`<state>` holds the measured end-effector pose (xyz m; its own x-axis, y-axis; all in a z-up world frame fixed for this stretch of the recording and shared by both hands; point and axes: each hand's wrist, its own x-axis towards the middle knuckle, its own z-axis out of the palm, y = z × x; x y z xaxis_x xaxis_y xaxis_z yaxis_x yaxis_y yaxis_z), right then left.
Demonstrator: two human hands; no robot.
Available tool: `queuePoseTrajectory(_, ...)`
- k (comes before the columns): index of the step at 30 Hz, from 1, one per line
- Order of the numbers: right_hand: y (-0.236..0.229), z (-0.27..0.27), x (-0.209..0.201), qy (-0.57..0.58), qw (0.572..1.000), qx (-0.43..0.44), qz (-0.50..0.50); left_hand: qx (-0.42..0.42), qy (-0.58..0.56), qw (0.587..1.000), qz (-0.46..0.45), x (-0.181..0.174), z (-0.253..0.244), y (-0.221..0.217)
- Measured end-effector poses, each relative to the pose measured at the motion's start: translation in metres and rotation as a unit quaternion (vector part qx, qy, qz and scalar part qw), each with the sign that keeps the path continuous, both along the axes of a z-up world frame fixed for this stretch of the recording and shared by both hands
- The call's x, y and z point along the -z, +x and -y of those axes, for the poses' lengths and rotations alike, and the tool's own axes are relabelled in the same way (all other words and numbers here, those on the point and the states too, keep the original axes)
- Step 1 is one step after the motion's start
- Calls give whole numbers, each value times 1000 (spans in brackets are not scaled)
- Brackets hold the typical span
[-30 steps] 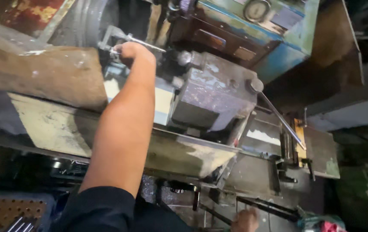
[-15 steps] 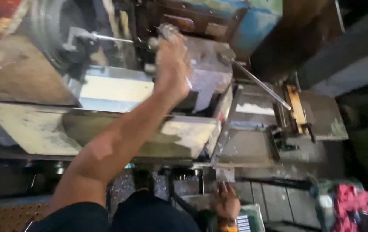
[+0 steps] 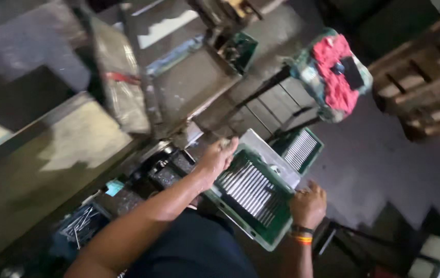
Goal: The person repeatedly picks up metal rods from a blue tray, inserts them into a grinding machine, operates a lever to process them, and then places the finished rods into a green bin. The process is repeated multiple times throughout the clip.
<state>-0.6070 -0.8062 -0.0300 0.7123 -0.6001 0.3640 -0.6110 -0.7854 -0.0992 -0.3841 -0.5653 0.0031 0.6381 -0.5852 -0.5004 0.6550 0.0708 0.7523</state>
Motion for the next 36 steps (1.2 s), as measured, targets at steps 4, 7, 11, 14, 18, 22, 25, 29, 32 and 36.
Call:
queuePoseTrajectory(4,-39,28,22,283,928,221,-100,110,47,992,30,30,22,-34)
queuePoseTrajectory(7,-54,40,40,425,867,251,-73,141,108,984,-4,38,32,-51)
queuePoseTrajectory(11,-47,44,28,269,919,219,-188,124,135,983,-22,28,47,-54)
queuePoseTrajectory(14,-36,14,5,306,949,56,-53,112,96,988,-42,19,53,-56)
queuePoseTrajectory(18,1,-42,-10,658,737,-50,144,82,102,990,58,13,65,-60)
queuePoseTrajectory(22,19,-76,-17,743,627,-116,203,79,165,966,184,16,65,-63)
queuePoseTrajectory(25,25,-83,-25,731,642,-114,200,64,130,979,142,19,64,-58)
queuePoseTrajectory(29,31,-87,-36,709,650,-113,250,49,98,991,78,24,65,-53)
queuePoseTrajectory(32,32,-89,-41,723,648,-65,232,51,77,991,95,25,64,-53)
queuePoseTrajectory(36,36,-89,-39,736,629,-22,250,30,19,999,3,19,65,-51)
